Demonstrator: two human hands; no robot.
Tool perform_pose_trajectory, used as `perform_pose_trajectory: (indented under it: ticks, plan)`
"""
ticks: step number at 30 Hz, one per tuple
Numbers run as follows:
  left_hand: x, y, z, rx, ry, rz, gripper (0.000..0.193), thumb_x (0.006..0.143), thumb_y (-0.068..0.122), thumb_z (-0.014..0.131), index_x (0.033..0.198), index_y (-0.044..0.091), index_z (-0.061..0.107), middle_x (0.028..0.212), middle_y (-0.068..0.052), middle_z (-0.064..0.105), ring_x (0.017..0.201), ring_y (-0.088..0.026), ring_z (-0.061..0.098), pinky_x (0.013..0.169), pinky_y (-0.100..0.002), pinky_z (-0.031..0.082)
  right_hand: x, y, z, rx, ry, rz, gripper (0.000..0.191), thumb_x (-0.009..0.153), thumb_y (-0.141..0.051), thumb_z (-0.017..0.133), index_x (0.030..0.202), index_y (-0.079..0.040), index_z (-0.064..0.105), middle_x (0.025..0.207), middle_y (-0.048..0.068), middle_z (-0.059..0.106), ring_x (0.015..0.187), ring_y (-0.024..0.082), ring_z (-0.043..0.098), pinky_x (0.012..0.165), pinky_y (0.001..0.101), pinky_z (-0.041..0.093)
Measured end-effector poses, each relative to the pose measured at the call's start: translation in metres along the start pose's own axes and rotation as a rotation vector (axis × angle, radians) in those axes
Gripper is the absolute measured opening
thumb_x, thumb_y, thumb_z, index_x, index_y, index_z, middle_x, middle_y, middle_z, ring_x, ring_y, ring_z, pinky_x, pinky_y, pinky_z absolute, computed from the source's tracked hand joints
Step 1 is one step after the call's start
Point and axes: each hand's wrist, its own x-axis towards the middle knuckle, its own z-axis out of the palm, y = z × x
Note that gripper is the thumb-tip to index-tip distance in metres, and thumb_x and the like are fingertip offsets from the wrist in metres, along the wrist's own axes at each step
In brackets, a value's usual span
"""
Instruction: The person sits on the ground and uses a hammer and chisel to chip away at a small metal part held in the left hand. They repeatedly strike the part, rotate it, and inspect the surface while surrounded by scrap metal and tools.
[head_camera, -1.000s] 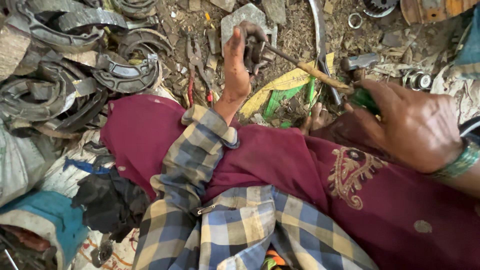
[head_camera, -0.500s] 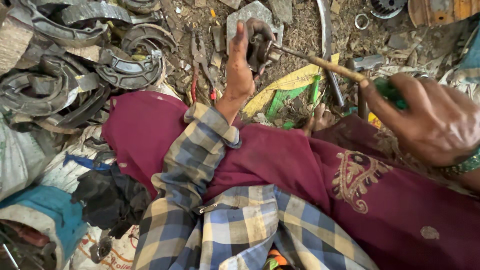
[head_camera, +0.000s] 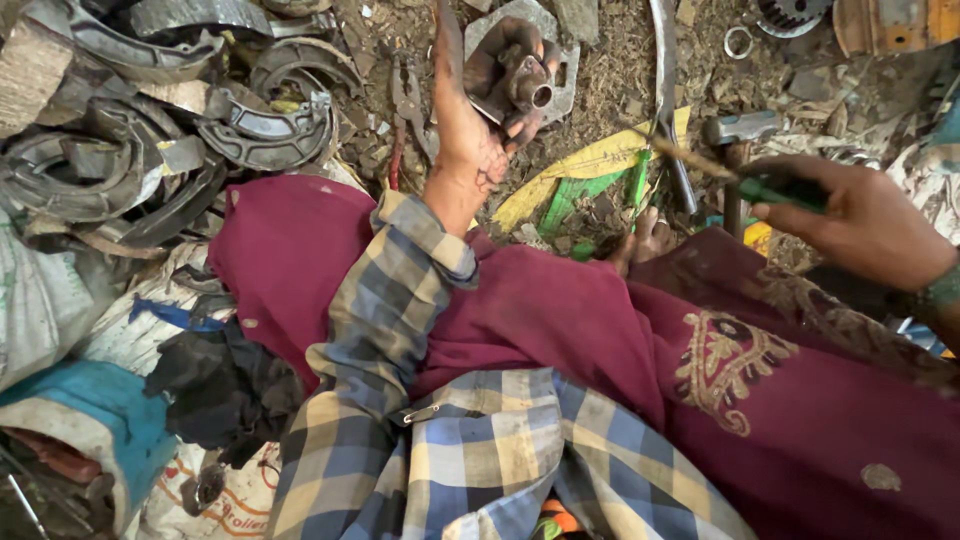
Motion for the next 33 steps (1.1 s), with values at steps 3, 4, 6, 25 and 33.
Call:
perform_pose_trajectory:
  ticks: [3, 4, 6, 25, 33]
  plan:
    - [-0.002, -0.002, 0.003, 0.014, 0.052, -0.035, 0.077, 0.1, 0.075, 0.036, 0.11, 0.003, 0.06, 0.099, -0.013, 0.063, 0.053, -0.008, 0.043, 0.044, -0.023, 0.034, 0.021, 0.009, 0.012, 0.038, -0.202, 0.107, 0.051, 0.097, -0.04, 0.068, 0.145, -0.032, 0.056, 0.085, 0.012, 0.075, 0.051, 0.021, 0.054, 0.053, 0.0373, 0.049]
    - [-0.002, -0.002, 0.004, 0.031, 0.031, -0.02, 0.076, 0.1, 0.075, 0.037, 0.11, 0.003, 0.06, 0.1, -0.012, 0.063, 0.051, -0.007, 0.043, 0.042, -0.023, 0.034, 0.026, 0.012, 0.015, 0.043, -0.259, 0.129, 0.05, 0.097, -0.042, 0.065, 0.146, -0.035, 0.055, 0.084, 0.012, 0.075, 0.051, 0.021, 0.051, 0.054, 0.0374, 0.05]
    - [-0.002, -0.002, 0.005, 0.063, -0.011, 0.009, 0.075, 0.1, 0.075, 0.039, 0.11, 0.004, 0.06, 0.101, -0.012, 0.063, 0.047, -0.006, 0.042, 0.038, -0.021, 0.033, 0.034, 0.017, 0.023, 0.053, -0.372, 0.175, 0.05, 0.099, -0.045, 0.058, 0.148, -0.042, 0.053, 0.082, 0.012, 0.073, 0.051, 0.02, 0.045, 0.055, 0.0374, 0.05]
    - [0.002, -0.03, -0.031, 0.195, 0.08, -0.131, 0.075, 0.103, 0.074, 0.037, 0.104, 0.003, 0.061, 0.091, -0.011, 0.064, 0.059, -0.01, 0.056, 0.045, -0.024, 0.038, 0.125, 0.046, 0.161, -0.041, -0.105, -0.264, 0.052, 0.1, -0.05, 0.058, 0.138, -0.014, 0.061, 0.098, 0.026, 0.074, 0.089, 0.042, 0.073, 0.082, 0.053, 0.059]
    - [0.001, -0.045, -0.033, 0.2, 0.106, -0.198, 0.072, 0.098, 0.073, 0.038, 0.102, 0.006, 0.063, 0.087, -0.008, 0.067, 0.056, -0.008, 0.058, 0.042, -0.022, 0.039, 0.171, -0.013, 0.187, 0.038, 0.494, -0.207, 0.064, 0.098, -0.044, 0.075, 0.125, 0.007, 0.048, 0.085, 0.027, 0.07, 0.075, 0.045, 0.07, 0.066, 0.0528, 0.057]
